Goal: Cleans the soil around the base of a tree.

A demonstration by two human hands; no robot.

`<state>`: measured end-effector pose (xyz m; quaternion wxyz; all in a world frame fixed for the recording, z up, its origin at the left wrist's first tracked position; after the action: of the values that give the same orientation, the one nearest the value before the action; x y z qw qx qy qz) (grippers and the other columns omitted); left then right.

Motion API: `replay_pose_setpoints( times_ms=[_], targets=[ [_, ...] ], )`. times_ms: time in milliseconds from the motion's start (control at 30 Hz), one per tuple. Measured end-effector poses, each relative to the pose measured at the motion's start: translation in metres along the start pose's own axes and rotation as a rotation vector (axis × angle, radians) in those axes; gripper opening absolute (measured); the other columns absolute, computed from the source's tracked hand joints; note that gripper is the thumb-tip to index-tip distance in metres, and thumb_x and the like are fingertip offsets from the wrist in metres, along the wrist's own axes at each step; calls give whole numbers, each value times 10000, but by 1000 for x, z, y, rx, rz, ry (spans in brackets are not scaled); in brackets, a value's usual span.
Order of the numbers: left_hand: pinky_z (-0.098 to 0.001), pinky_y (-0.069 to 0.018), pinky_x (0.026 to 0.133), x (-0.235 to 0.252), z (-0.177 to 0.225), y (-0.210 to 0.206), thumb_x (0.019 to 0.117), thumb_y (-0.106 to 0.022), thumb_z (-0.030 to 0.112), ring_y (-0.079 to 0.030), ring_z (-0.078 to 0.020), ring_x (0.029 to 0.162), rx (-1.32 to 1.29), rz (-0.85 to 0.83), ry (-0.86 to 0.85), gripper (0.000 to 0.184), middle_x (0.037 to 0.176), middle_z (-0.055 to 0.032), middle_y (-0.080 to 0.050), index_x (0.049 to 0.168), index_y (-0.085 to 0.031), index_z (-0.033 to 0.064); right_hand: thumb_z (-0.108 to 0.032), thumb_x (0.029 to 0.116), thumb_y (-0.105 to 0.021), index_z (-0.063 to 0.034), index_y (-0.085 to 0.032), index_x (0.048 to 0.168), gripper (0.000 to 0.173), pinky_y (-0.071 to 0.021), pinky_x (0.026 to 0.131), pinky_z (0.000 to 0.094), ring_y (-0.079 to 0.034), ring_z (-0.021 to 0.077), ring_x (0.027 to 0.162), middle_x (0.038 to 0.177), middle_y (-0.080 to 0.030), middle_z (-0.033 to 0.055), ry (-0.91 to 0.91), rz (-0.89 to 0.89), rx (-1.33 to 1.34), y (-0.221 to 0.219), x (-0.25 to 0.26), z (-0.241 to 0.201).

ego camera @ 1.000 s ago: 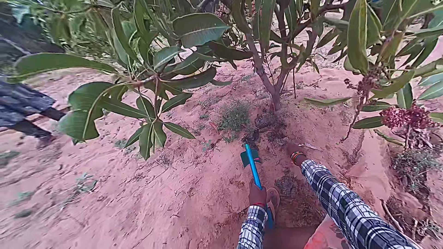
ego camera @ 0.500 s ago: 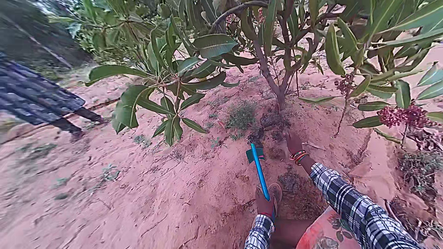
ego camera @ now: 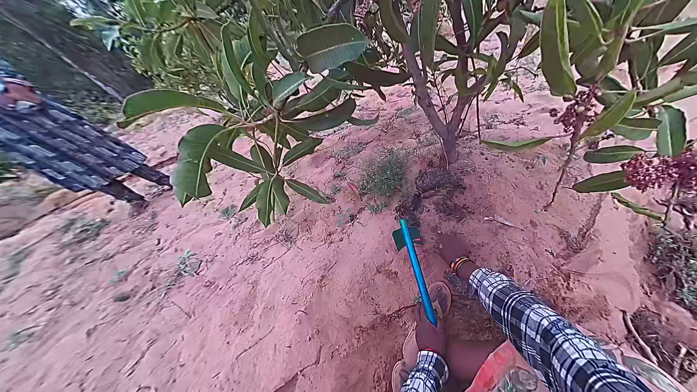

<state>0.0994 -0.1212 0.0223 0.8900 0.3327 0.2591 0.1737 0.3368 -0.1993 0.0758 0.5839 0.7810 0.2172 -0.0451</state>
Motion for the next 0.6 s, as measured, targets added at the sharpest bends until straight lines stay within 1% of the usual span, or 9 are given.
replay_pose_setpoints(
  times_ms=[33,100,167,200,267,333,467,533,600],
  targets=[
    [-473,-519,1067,0,0,0,989,-624,205,-591,-330,1322,2,1,-2,630,1640,-189,-352,1559,-415,39,-421,1026,-581,-85,-614,1402,505,-412,1103,641,-494,450,1380,1481,-534,241,10,6,-16,-2,2,-1],
    [-472,-512,1078,0,0,0,989,-621,214,-576,-325,1343,0,-4,-3,646,1646,-184,-345,1570,-398,40,-404,1037,-567,-79,-600,1421,504,-394,1125,637,-463,458,1406,1504,-507,252,24,9,-38,-3,5,-3],
    [-473,-509,1082,2,-1,-1,994,-620,229,-573,-322,1347,-2,-10,-7,655,1643,-184,-351,1576,-387,42,-281,1049,-548,-49,-599,1407,430,-356,1146,638,-445,469,1415,1490,-515,266,63,13,-68,-3,7,-7],
    [-472,-508,1086,2,-2,-2,997,-611,238,-571,-317,1351,-8,-13,-11,652,1643,-179,-355,1578,-385,45,-221,1045,-538,-50,-624,1381,387,-364,1140,636,-465,470,1395,1462,-543,265,88,24,-77,-4,7,-10],
    [-476,-506,1092,0,-3,1,1006,-597,257,-566,-308,1357,-25,-34,7,646,1653,-161,-342,1586,-381,72,-254,1071,-514,-59,-646,1354,368,-413,1108,623,-534,439,1346,1408,-601,239,147,40,-86,3,0,-20],
    [-491,-516,1076,-1,0,3,1007,-597,263,-586,-312,1331,-48,-48,15,639,1652,-147,-348,1585,-389,90,-314,1087,-487,-52,-661,1325,395,-469,1058,606,-602,414,1284,1343,-651,227,209,131,-44,25,-15,-30],
    [-501,-506,1090,-4,-5,11,996,-619,279,-566,-315,1356,-62,-54,-2,666,1659,-142,-340,1586,-382,79,-213,1075,-519,59,-619,1328,385,-487,1014,625,-633,470,1214,1288,-649,309,317,368,74,85,-62,-42],
    [-499,-479,1122,-3,-3,11,977,-662,327,-524,-324,1399,-106,-88,-17,749,1675,-157,-298,1599,-342,58,-255,1093,-485,36,-575,1394,428,-497,1000,626,-639,463,1212,1306,-643,302,263,331,18,111,-83,-32],
    [-491,-438,1159,-4,-2,10,938,-716,390,-464,-345,1443,-221,-128,-43,862,1674,-206,-266,1598,-309,13,-325,1122,-391,1,-518,1463,489,-474,1050,620,-600,459,1278,1374,-610,291,132,200,-8,128,-98,-12]
  ],
)
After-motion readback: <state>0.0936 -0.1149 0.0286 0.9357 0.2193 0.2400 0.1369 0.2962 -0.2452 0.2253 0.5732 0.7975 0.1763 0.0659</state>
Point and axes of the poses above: each hand's wrist, its own x-axis towards the middle knuckle, its own y-axis out of the back of the hand, z = x × y, the point moved 3 cm from there along x, towards the middle knuckle
